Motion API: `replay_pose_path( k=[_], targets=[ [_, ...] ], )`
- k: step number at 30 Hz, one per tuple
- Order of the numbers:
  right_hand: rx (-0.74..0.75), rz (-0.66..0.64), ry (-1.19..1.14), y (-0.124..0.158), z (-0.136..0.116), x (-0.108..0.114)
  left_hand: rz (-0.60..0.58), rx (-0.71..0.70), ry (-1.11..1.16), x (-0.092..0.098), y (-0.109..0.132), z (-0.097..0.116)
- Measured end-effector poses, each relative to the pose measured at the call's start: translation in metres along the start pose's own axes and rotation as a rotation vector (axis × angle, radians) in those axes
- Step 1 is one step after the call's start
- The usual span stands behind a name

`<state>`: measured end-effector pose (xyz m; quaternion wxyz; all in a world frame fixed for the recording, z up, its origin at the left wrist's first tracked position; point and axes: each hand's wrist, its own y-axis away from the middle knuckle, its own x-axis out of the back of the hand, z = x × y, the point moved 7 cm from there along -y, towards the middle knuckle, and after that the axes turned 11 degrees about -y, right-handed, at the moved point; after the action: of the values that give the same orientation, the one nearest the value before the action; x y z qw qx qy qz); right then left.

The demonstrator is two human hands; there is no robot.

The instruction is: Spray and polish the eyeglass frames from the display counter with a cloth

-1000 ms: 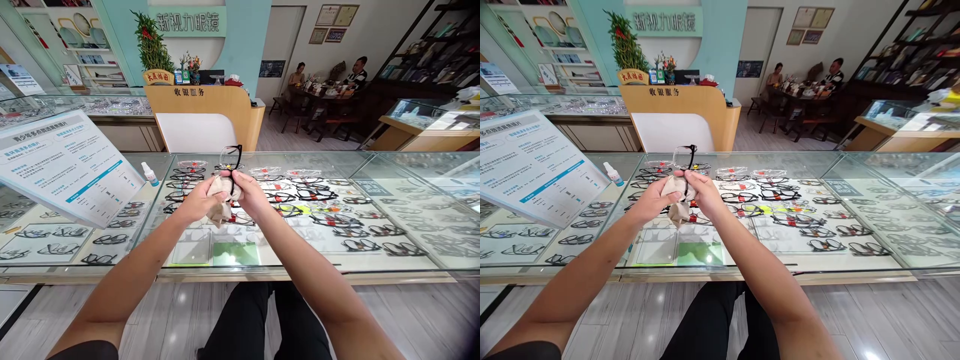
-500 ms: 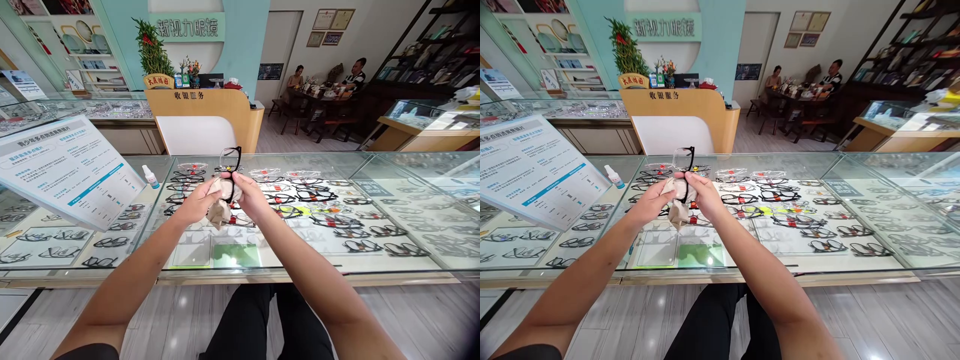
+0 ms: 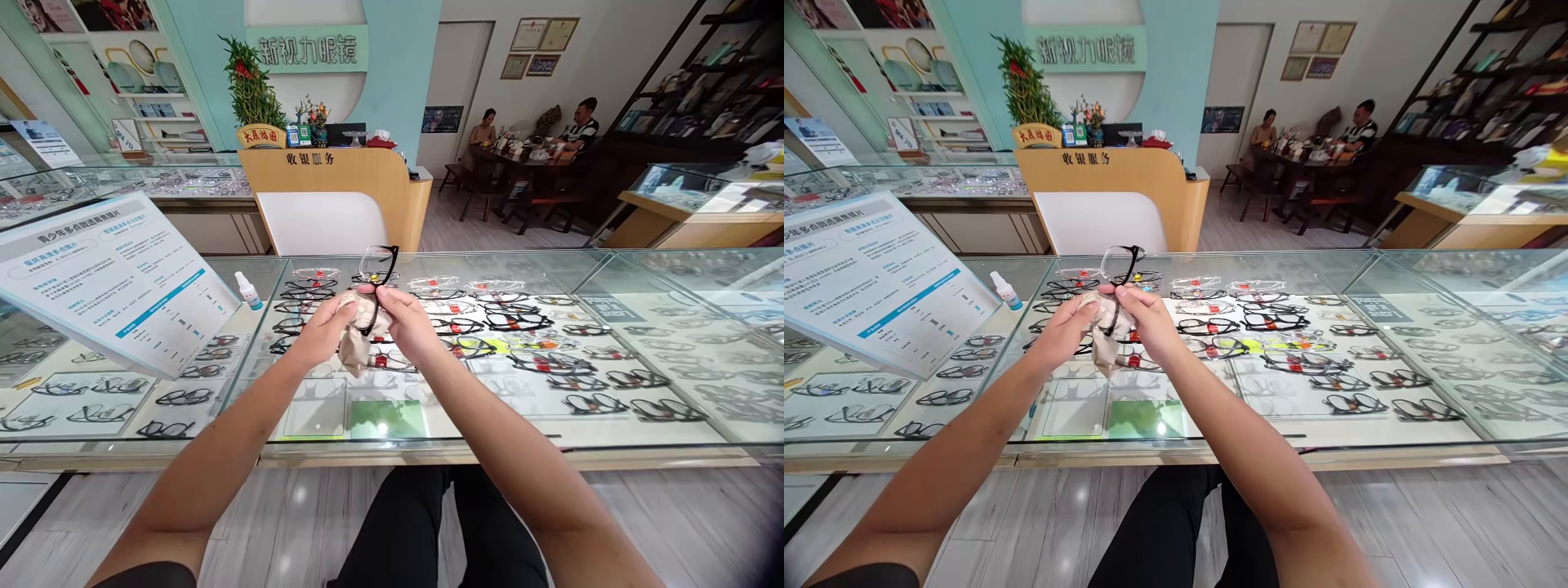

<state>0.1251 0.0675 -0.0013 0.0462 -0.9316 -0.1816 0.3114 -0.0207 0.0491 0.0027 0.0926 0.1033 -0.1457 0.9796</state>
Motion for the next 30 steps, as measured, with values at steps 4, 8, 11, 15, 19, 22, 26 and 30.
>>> replay_pose_path(
  k=[4, 8, 11, 15, 19, 22, 26, 30],
  targets=[
    [-0.053, 0.011, -0.059, 0.0, -0.001, 0.0, -0.119, -0.013, -0.026, -0.003, 0.001, 0.004],
    [-0.001, -0.025, -0.048, 0.0, -0.002, -0.003, -0.025, 0.0, 0.01, -0.002, 0.001, 0.008],
    [0.013, -0.066, 0.026, 0.0, 0.002, -0.004, 0.066, -0.011, 0.034, -0.003, 0.002, 0.01],
    [0.05, -0.088, 0.108, 0.0, 0.006, -0.002, 0.156, -0.029, 0.026, -0.002, 0.003, 0.011],
    [0.048, -0.045, 0.079, 0.0, 0.006, -0.001, 0.171, -0.021, 0.004, 0.001, 0.002, 0.002],
    [-0.02, 0.008, -0.012, 0.0, 0.003, 0.001, 0.049, 0.003, 0.003, -0.002, 0.0, -0.005],
    [-0.085, 0.035, -0.048, -0.001, -0.001, 0.003, -0.145, 0.028, -0.035, -0.01, 0.002, -0.002],
    [-0.014, 0.028, -0.022, -0.002, 0.001, 0.003, -0.049, 0.032, -0.026, -0.01, 0.003, 0.007]
  ],
)
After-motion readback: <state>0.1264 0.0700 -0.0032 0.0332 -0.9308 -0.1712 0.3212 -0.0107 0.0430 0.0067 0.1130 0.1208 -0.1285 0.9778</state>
